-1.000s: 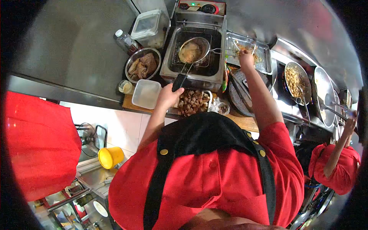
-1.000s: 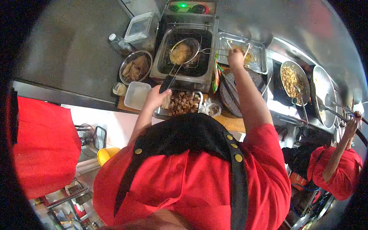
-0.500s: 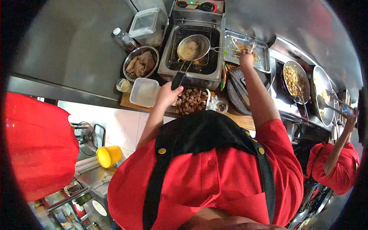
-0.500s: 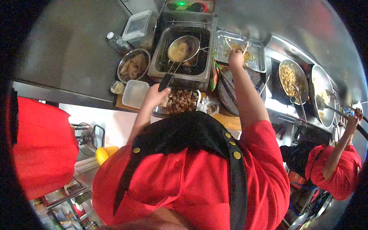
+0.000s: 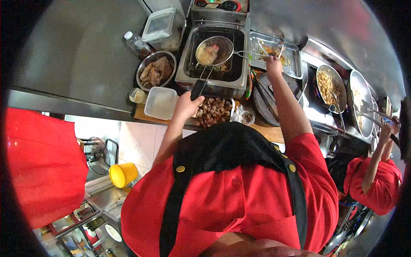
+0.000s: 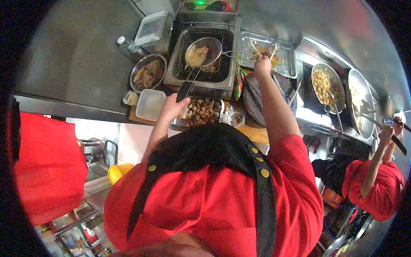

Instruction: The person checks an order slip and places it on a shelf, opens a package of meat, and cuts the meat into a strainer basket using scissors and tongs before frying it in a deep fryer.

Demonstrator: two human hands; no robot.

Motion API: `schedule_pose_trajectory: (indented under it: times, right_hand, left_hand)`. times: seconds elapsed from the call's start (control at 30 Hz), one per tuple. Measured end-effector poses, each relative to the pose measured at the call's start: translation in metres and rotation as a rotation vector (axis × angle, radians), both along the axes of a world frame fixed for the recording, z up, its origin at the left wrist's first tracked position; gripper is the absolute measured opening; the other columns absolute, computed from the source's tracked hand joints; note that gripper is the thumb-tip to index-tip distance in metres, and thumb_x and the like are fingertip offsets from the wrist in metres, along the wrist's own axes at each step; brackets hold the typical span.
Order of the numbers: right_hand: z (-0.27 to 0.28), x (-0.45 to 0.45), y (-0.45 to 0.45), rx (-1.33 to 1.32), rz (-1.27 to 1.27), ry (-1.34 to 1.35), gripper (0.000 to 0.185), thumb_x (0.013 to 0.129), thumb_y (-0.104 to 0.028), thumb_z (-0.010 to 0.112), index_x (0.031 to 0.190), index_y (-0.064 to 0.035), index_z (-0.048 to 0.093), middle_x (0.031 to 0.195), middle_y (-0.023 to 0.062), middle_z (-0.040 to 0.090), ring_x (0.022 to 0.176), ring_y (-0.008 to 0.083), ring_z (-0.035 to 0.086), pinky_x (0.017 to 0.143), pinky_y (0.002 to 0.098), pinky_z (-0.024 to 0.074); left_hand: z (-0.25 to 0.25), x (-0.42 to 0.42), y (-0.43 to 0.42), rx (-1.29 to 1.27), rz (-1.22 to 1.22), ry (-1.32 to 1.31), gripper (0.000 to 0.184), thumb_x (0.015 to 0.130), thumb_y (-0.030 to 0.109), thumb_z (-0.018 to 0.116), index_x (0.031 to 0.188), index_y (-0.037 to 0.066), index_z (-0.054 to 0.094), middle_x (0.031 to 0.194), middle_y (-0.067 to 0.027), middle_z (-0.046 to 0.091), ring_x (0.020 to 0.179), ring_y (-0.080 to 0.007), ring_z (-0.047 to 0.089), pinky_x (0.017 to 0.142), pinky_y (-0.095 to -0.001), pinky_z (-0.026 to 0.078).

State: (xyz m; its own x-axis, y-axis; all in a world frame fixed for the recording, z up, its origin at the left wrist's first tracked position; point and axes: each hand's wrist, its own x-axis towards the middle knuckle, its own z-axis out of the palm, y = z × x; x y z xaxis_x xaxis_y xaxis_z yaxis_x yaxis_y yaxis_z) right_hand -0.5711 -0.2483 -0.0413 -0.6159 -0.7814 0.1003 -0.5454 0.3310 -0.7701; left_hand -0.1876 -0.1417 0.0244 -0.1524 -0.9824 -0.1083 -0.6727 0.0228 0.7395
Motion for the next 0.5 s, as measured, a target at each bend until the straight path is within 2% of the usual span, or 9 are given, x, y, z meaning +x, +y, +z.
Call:
schedule_pose_trajectory:
  times: [0.17,0.2,0.23,0.3,0.33,0.37,0.4,0.43,0.5]
  right_hand:
    - [0.001,0.019,0.005,0.027,-0.083,0.007,0.033,0.091,-0.032,0.046,0.096,-0.0020,0.058,0.080,0.0187,0.062,0.075,0.0325,0.059,0.065,0.0393,0.0464]
    - [-0.025,0.012,-0.003,-0.134,0.064,-0.423,0.040,0.092,-0.033,0.041,0.101,0.0039,0.054,0.096,0.0231,0.061,0.085,0.0374,0.060,0.076,0.0447,0.0463]
    - [-0.084,-0.010,-0.018,0.072,0.145,0.432,0.030,0.089,-0.029,0.045,0.096,-0.0017,0.054,0.085,0.0156,0.059,0.075,0.0280,0.058,0.066,0.0381,0.0464]
    - [-0.083,-0.002,-0.021,-0.200,-0.099,0.521,0.016,0.084,-0.023,0.047,0.089,-0.0082,0.053,0.073,0.0070,0.056,0.065,0.0177,0.054,0.056,0.0320,0.0458]
    - [-0.100,-0.003,-0.038,-0.056,-0.047,0.214,0.039,0.075,-0.017,0.061,0.107,0.0025,0.049,0.097,0.0221,0.059,0.089,0.0388,0.057,0.079,0.0438,0.0472]
    - [-0.086,0.005,-0.040,0.048,-0.123,0.039,0.039,0.070,-0.013,0.065,0.104,0.0014,0.052,0.093,0.0198,0.059,0.088,0.0366,0.058,0.078,0.0430,0.0482]
    - [-0.045,0.009,-0.010,0.179,0.205,0.352,0.032,0.066,-0.011,0.066,0.095,-0.0010,0.058,0.090,0.0175,0.059,0.086,0.0332,0.059,0.076,0.0411,0.0488]
    - [-0.056,0.010,-0.009,-0.050,0.132,0.272,0.014,0.080,-0.012,0.051,0.089,-0.0046,0.060,0.086,0.0131,0.062,0.080,0.0256,0.059,0.068,0.0358,0.0485]
    - [-0.020,0.024,0.009,0.094,0.105,0.124,0.017,0.080,-0.009,0.052,0.095,-0.0046,0.061,0.094,0.0157,0.063,0.088,0.0264,0.060,0.075,0.0362,0.0484]
  left_hand:
    - [0.023,-0.006,0.006,0.251,0.041,0.068,0.031,0.081,0.030,0.065,0.083,0.001,0.057,0.058,-0.0062,0.056,0.049,-0.0182,0.055,0.050,-0.0342,0.042]
    - [0.023,-0.004,0.007,0.293,0.032,0.183,0.030,0.081,0.028,0.065,0.088,0.000,0.058,0.064,-0.0068,0.061,0.055,-0.0164,0.057,0.054,-0.0319,0.044]
    - [0.004,-0.001,0.006,0.024,-0.034,0.142,0.032,0.081,0.028,0.065,0.095,0.000,0.060,0.074,-0.0083,0.065,0.064,-0.0162,0.060,0.060,-0.0305,0.046]
    - [0.004,-0.004,0.004,0.031,-0.037,0.153,0.033,0.081,0.028,0.066,0.097,0.000,0.060,0.081,-0.0091,0.066,0.073,-0.0169,0.061,0.067,-0.0319,0.046]
    - [0.009,-0.005,0.002,0.215,0.017,0.122,0.034,0.080,0.029,0.066,0.096,0.000,0.060,0.081,-0.0104,0.065,0.074,-0.0180,0.061,0.069,-0.0332,0.046]
    - [0.006,-0.005,0.001,0.194,0.019,0.087,0.034,0.079,0.030,0.067,0.094,0.000,0.061,0.079,-0.0117,0.065,0.073,-0.0208,0.061,0.069,-0.0343,0.046]
    - [-0.014,0.004,-0.003,0.171,0.017,-0.029,0.035,0.079,0.033,0.067,0.094,0.001,0.061,0.078,-0.0135,0.064,0.073,-0.0241,0.061,0.070,-0.0352,0.046]
    - [0.004,-0.002,0.006,0.066,0.014,-0.099,0.037,0.079,0.035,0.066,0.093,0.002,0.061,0.079,-0.0161,0.063,0.073,-0.0277,0.061,0.067,-0.0374,0.046]
    - [0.005,0.004,0.004,0.270,0.021,-0.117,0.040,0.079,0.037,0.066,0.092,-0.001,0.060,0.078,-0.0191,0.063,0.070,-0.0303,0.061,0.063,-0.0398,0.046]
